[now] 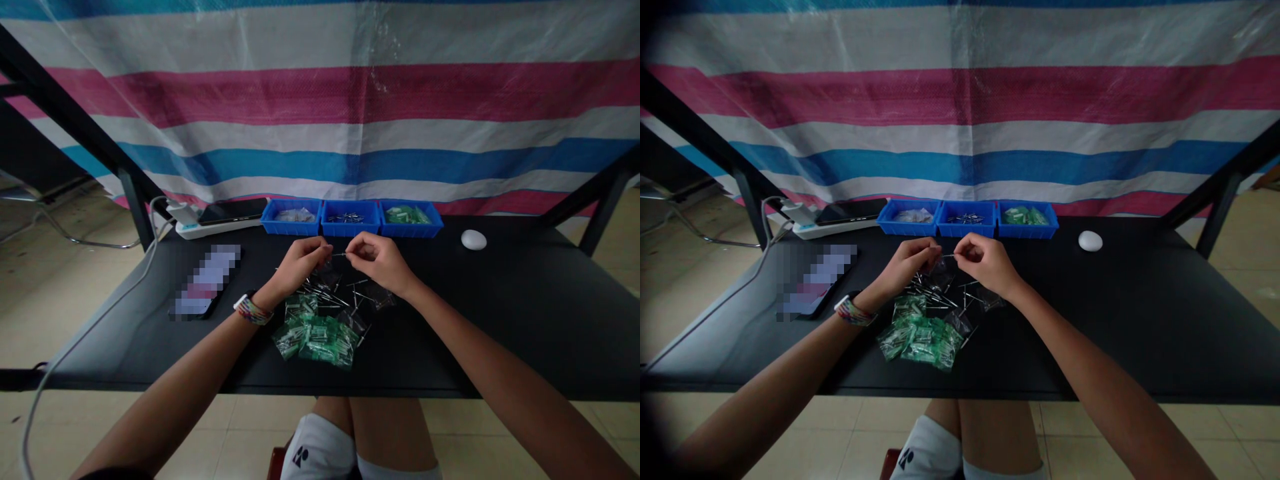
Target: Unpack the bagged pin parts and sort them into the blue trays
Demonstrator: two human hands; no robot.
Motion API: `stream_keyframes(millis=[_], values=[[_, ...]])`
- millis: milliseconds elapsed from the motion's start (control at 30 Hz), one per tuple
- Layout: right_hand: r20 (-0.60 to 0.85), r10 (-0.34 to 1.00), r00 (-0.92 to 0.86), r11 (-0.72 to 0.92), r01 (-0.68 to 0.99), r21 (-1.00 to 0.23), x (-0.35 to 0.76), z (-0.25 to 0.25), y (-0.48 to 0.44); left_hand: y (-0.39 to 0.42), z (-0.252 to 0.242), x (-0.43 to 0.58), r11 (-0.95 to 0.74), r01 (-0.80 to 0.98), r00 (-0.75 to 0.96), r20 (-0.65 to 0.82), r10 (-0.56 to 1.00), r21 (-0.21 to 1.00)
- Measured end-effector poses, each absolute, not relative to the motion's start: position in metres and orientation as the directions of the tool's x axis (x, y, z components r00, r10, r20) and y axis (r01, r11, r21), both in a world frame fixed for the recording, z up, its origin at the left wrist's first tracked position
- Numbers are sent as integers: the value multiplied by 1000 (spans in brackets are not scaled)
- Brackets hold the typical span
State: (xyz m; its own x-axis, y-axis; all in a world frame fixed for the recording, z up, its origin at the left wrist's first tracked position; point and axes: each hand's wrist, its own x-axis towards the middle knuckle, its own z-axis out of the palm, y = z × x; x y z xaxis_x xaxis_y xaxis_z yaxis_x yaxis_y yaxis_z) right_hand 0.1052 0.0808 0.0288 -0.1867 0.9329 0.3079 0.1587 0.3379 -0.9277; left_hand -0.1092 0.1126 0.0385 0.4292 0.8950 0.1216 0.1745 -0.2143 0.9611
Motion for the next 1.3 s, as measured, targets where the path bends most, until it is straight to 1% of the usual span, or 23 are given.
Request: stream_keyframes(millis=[133, 333, 467, 600, 667, 900, 967, 1100, 1200, 1300], values=[[290, 945, -155, 309, 120, -943, 107, 27, 83, 111, 41, -109, -163, 147, 440, 83, 894, 976], [253, 961, -108, 260, 51, -964, 107, 27, 85, 109, 43, -107, -158, 103, 416, 102, 904, 982], [163, 981, -100, 161, -33, -986, 107, 28, 86, 110, 43, -106, -205, 51, 386, 170, 907, 977], [39, 993, -115, 23, -137, -990, 107, 30, 85, 111, 41, -105, -247, 54, 365, 211, 907, 968], [12, 994, -108, -6, -170, -985, 107, 30, 85, 111, 40, -105, -260, 55, 363, 224, 904, 964], [13, 992, -125, -10, -181, -983, 109, 27, 86, 110, 41, -103, -266, 60, 389, 223, 894, 962], [25, 996, -85, 9, -178, -984, 110, 28, 90, 109, 41, -104, -255, 52, 378, 218, 900, 965], [99, 992, 79, 113, -200, -973, 117, 32, 102, 111, 37, -105, -228, 24, 373, 202, 906, 973], [95, 990, 102, 112, -179, -977, 121, 32, 107, 111, 34, -106, -211, 9, 383, 191, 904, 977], [79, 991, 108, 91, -114, -989, 124, 28, 105, 111, 33, -106, -194, 14, 377, 175, 909, 981]])
